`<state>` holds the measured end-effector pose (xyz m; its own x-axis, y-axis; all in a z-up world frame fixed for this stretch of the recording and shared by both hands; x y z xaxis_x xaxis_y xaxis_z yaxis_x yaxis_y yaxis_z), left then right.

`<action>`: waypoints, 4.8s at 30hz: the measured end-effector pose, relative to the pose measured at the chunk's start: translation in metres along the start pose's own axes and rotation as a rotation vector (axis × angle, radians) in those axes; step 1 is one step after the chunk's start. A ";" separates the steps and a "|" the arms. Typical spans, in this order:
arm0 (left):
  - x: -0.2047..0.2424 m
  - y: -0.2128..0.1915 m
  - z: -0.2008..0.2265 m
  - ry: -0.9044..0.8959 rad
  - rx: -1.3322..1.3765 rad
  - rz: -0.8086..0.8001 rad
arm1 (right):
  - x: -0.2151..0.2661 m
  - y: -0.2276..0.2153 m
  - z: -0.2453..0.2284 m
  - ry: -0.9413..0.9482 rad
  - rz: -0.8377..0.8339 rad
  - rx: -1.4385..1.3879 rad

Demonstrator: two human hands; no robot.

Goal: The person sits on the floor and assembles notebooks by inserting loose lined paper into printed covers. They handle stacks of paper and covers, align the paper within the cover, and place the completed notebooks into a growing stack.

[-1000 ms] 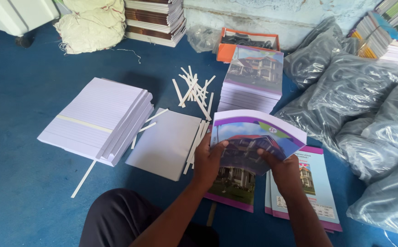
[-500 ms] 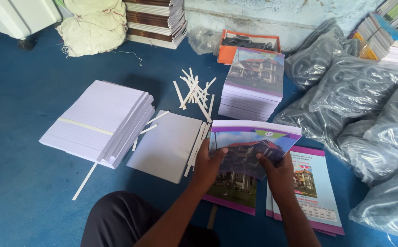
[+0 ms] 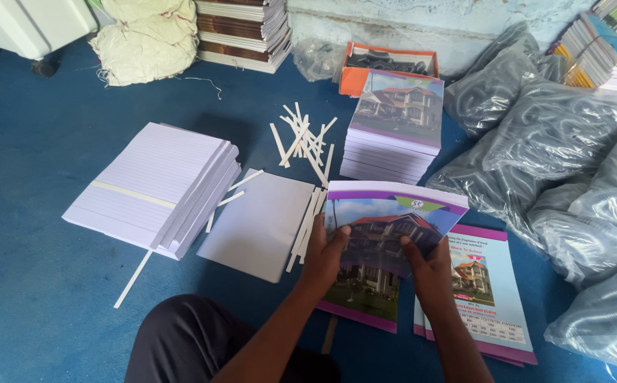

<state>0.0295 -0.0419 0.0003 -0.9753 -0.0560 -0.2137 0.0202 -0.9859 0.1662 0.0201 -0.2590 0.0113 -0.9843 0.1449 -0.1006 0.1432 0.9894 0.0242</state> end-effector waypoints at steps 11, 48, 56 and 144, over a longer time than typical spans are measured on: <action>0.000 -0.001 0.003 0.056 -0.065 0.019 | 0.002 0.006 -0.010 -0.061 0.057 0.048; 0.005 -0.029 -0.059 -0.095 -0.396 -0.079 | 0.000 -0.017 0.032 0.047 -0.032 0.215; 0.007 -0.038 -0.062 0.048 -0.626 -0.031 | 0.003 -0.039 0.028 0.117 -0.017 0.168; -0.388 0.030 0.068 -0.453 -0.344 -0.177 | -0.342 -0.062 -0.107 0.355 -0.110 0.094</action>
<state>0.3936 -0.0390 0.1536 -0.9656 0.1119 0.2346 -0.1546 -0.9729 -0.1720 0.3373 -0.3709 0.1504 -0.9663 0.0416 0.2541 0.0272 0.9978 -0.0601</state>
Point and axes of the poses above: each hand's wrist, its own x-axis away from the middle knuckle, its own y-axis out of the palm, z = x × y, the point moved 4 cm from there along -x, towards the middle knuckle, and after that the axes turned 3 degrees about -x, right-handed, at the moved point
